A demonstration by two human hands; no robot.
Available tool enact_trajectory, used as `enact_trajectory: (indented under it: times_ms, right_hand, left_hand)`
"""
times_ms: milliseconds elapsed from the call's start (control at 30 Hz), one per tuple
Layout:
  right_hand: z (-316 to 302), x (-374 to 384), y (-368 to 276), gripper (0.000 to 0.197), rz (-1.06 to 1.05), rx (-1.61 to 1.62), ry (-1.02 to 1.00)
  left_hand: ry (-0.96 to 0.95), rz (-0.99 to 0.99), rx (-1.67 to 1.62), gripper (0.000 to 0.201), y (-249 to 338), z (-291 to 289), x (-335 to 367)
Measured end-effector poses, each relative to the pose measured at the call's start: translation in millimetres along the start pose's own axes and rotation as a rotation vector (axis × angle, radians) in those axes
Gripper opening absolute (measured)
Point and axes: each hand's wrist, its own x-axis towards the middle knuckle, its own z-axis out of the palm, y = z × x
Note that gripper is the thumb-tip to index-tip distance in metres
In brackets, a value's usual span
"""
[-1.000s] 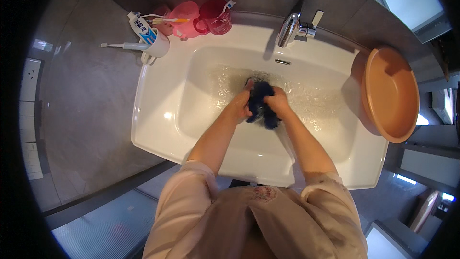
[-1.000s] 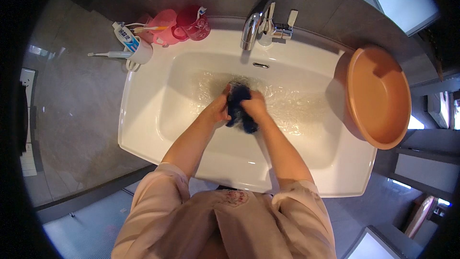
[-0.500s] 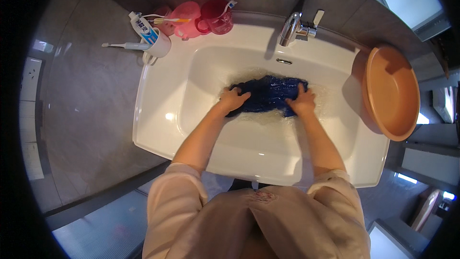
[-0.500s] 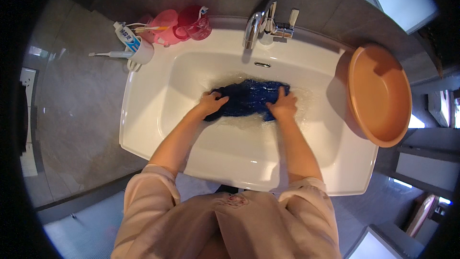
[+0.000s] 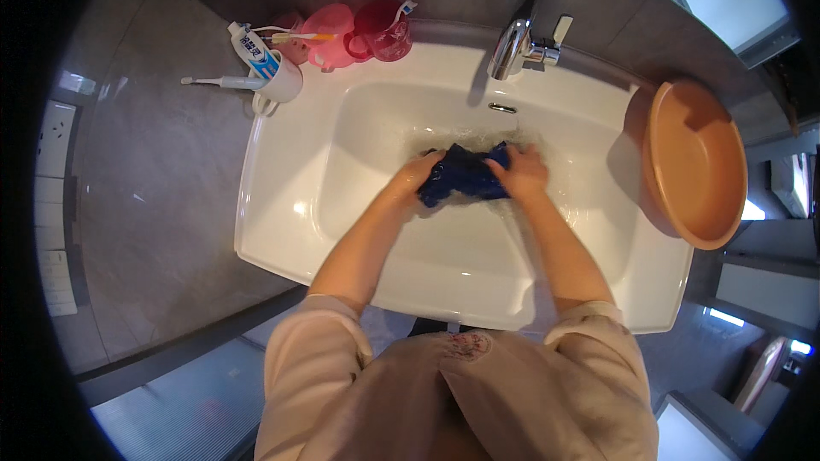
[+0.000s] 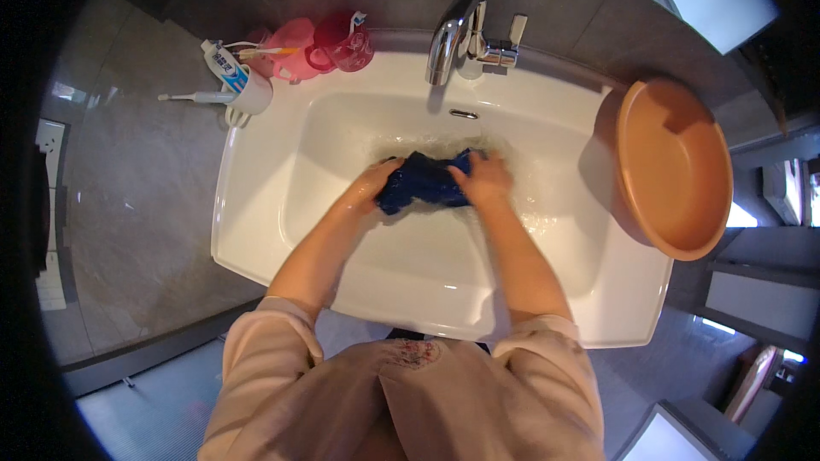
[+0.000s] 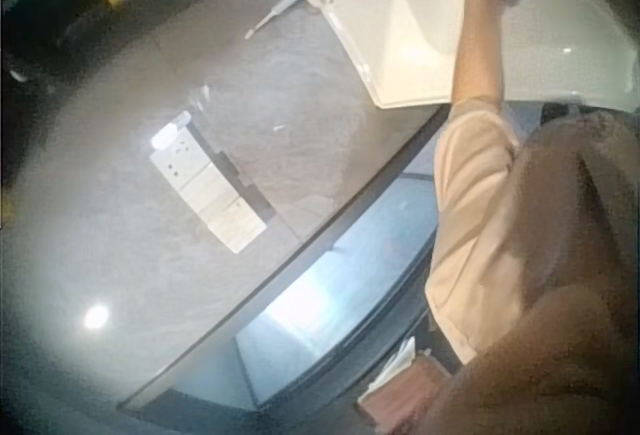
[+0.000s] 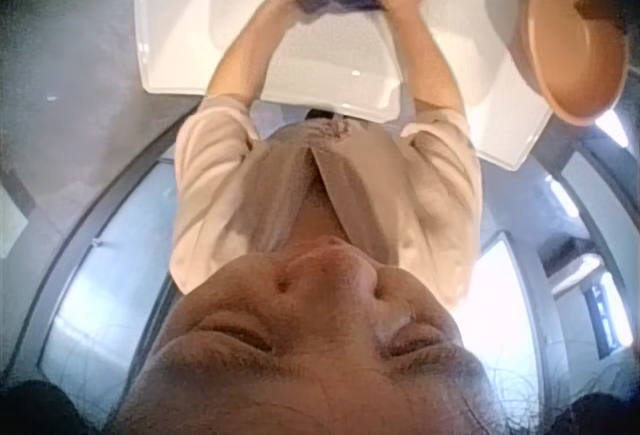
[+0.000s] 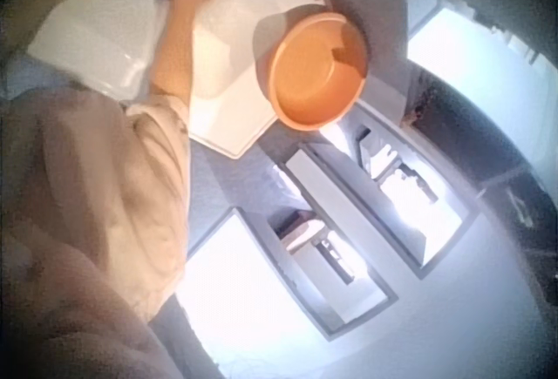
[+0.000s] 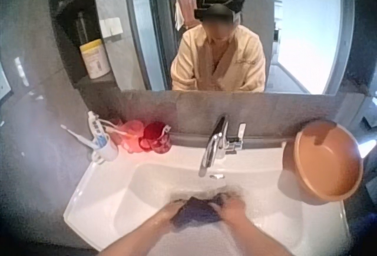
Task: The person washes a blue cloth in a sink, wipes the sink basin and faucet with the damp cloth, and rinses the cloth. Then, the person applies toothpaste from a tube onto a toothbrush and replaces the tube in a cup.
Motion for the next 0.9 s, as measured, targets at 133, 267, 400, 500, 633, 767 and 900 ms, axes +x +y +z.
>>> enact_trajectory:
  times_ms: [133, 267, 400, 500, 633, 767, 900]
  right_hand:
    - [-20, -10, 2, 0.082, 0.186, -0.081, -0.077]
    - [46, 1, -13, 0.05, -0.061, 0.35, -0.098]
    - [-28, -42, -105, 0.026, -0.32, 0.884, -0.044]
    - [-19, -55, -127, 0.027, -0.442, 0.718, 0.063]
    - [5, -5, -27, 0.035, 0.013, 0.153, 0.173]
    - [-21, -12, 23, 0.043, 0.054, 0.151, 0.181]
    - [-20, -17, 33, 0.049, 0.035, 0.031, 0.244]
  left_hand:
    - [0.173, 0.028, 1.111, 0.054, -5, -58, -11]
    - [0.31, 0.299, 1.17, 0.071, -33, -20, 33]
    - [-0.035, -0.119, -0.384, 0.053, -44, -17, 18]
    - [-0.249, 0.178, -0.364, 0.044, -77, -43, 52]
    - [0.047, 0.094, 0.064, 0.035, -10, -2, 10]
    - [0.26, 0.044, 1.63, 0.065, 15, -39, -18]
    - [0.307, 0.25, 1.974, 0.099, -8, 17, -5]
